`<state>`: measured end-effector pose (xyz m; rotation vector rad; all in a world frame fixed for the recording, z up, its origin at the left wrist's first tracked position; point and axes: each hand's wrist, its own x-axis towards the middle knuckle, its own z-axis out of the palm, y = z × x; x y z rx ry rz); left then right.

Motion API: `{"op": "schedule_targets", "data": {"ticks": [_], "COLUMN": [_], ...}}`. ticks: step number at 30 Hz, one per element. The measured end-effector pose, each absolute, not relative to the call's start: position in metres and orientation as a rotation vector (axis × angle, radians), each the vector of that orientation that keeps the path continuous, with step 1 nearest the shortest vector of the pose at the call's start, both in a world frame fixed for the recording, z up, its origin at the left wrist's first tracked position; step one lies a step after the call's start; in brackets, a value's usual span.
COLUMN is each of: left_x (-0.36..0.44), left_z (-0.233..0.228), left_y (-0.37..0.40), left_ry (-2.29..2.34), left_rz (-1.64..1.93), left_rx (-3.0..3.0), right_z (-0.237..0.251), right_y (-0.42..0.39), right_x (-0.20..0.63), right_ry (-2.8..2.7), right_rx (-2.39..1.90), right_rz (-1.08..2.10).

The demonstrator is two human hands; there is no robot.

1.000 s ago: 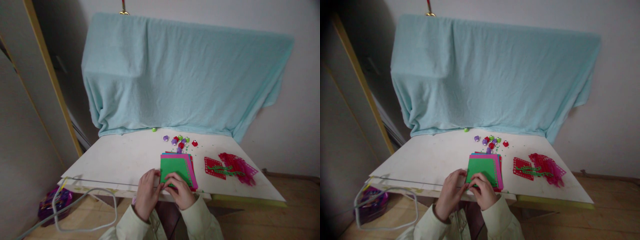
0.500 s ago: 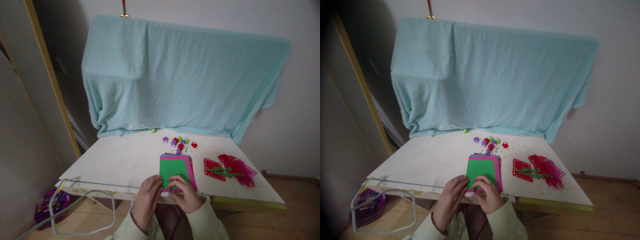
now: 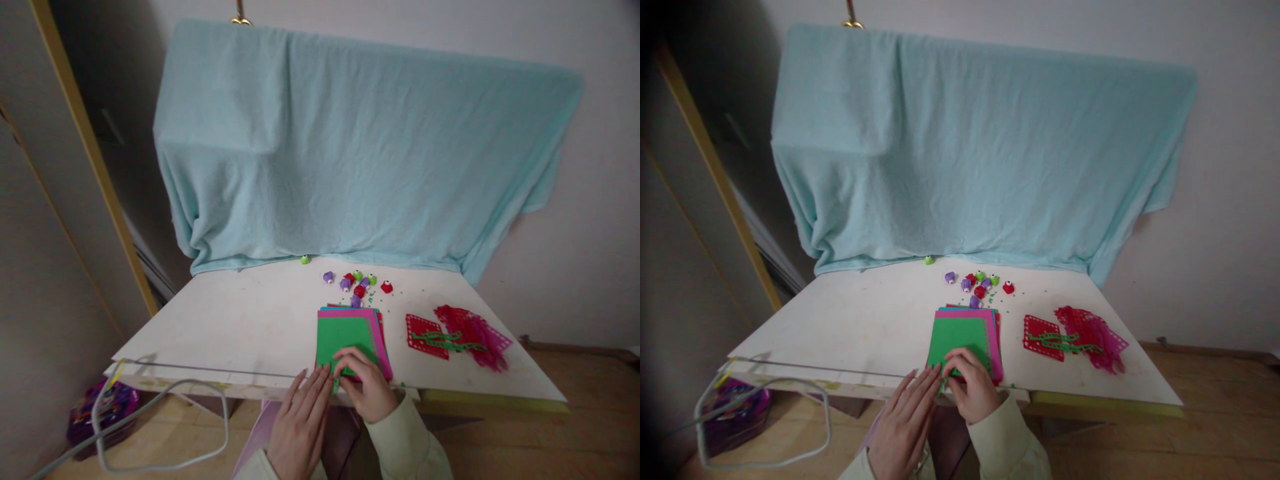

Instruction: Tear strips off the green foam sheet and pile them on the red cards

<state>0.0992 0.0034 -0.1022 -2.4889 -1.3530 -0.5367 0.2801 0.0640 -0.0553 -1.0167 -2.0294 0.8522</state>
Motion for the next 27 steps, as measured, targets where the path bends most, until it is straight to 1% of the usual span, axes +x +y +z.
{"op": "schedule_targets", "data": {"ticks": [5,14,20,27], "left_x": [0.103,0.104,0.105,0.106], "left_z": [-0.105,-0.104,-0.106,-0.108], "left_y": [0.003,0.004,0.003,0.004], "left_ry": [-1.404,-1.429,-1.456,-1.469], "left_rz": [-0.586,-0.527,-0.616,-0.6], "left_rx": [-2.51,-2.501,-2.526,-2.531], "right_z": [-0.053,-0.057,-0.058,-0.051], "right_y": [0.063,0.062,0.06,0.055], "right_x": [0.282,0.291,0.299,0.295], "right_ry": [-2.035,-2.062,-2.066,-2.113], "right_rx": [-1.018,-1.015,-1.028,-1.045], "right_rz": [0.849,0.853,0.867,0.797]}}
